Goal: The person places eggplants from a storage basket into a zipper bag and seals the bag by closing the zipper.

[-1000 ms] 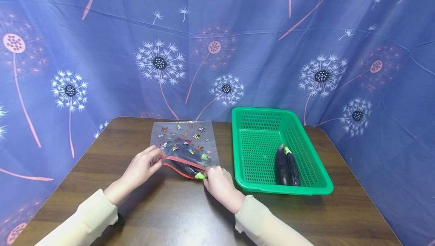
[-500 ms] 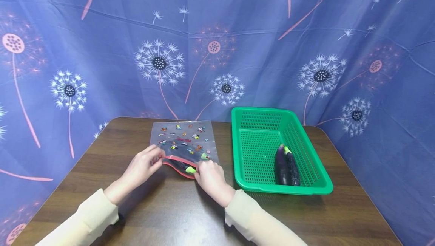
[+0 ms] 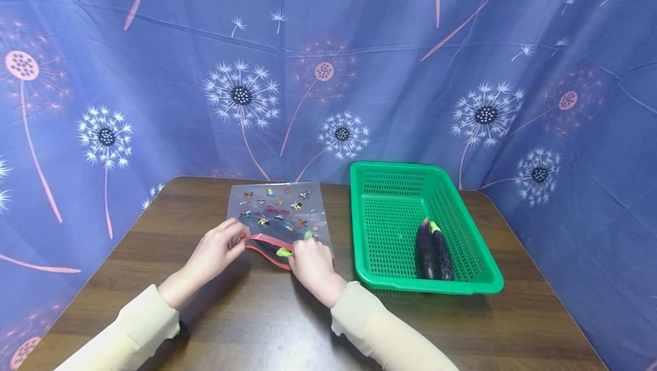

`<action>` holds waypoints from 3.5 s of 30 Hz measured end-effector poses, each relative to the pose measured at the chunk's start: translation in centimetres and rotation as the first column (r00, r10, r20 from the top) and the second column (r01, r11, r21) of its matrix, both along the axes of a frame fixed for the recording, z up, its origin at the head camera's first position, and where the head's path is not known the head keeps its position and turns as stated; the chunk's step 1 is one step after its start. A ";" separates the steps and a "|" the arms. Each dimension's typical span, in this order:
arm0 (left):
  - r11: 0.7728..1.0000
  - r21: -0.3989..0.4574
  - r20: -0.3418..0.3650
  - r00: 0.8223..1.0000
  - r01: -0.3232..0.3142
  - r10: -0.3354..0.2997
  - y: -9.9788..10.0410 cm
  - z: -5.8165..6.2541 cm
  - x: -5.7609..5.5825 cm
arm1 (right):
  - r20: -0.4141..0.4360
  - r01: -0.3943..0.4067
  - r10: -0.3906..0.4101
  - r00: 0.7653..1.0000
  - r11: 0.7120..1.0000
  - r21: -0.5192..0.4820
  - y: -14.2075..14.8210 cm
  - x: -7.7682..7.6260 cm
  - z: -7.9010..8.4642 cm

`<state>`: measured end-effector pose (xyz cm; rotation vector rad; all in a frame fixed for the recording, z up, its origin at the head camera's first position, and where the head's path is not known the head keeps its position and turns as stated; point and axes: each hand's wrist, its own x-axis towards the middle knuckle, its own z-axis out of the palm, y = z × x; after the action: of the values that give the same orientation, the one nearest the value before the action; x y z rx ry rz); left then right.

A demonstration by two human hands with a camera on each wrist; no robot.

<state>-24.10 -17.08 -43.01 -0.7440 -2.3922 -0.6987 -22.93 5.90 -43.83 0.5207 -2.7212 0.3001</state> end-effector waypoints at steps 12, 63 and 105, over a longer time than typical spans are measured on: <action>1.000 0.005 -0.028 1.000 -0.002 0.002 0.0 0.0 0.1 | 0.090 -0.099 0.103 0.991 0.994 -0.053 1.4 2.7 4.2; 1.000 0.019 -0.025 1.000 -0.002 0.003 -0.3 0.1 0.0 | 0.368 0.031 -0.115 0.923 0.974 0.225 22.5 -4.2 14.9; 1.000 0.016 -0.019 1.000 -0.018 0.019 -0.8 -0.1 -0.1 | 0.690 -0.072 -0.263 0.675 0.907 0.416 24.9 -5.5 7.6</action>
<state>-24.23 -17.86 -43.11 -0.7180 -2.3709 -0.6987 -28.39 30.76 -36.25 0.4065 -3.6410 -0.1624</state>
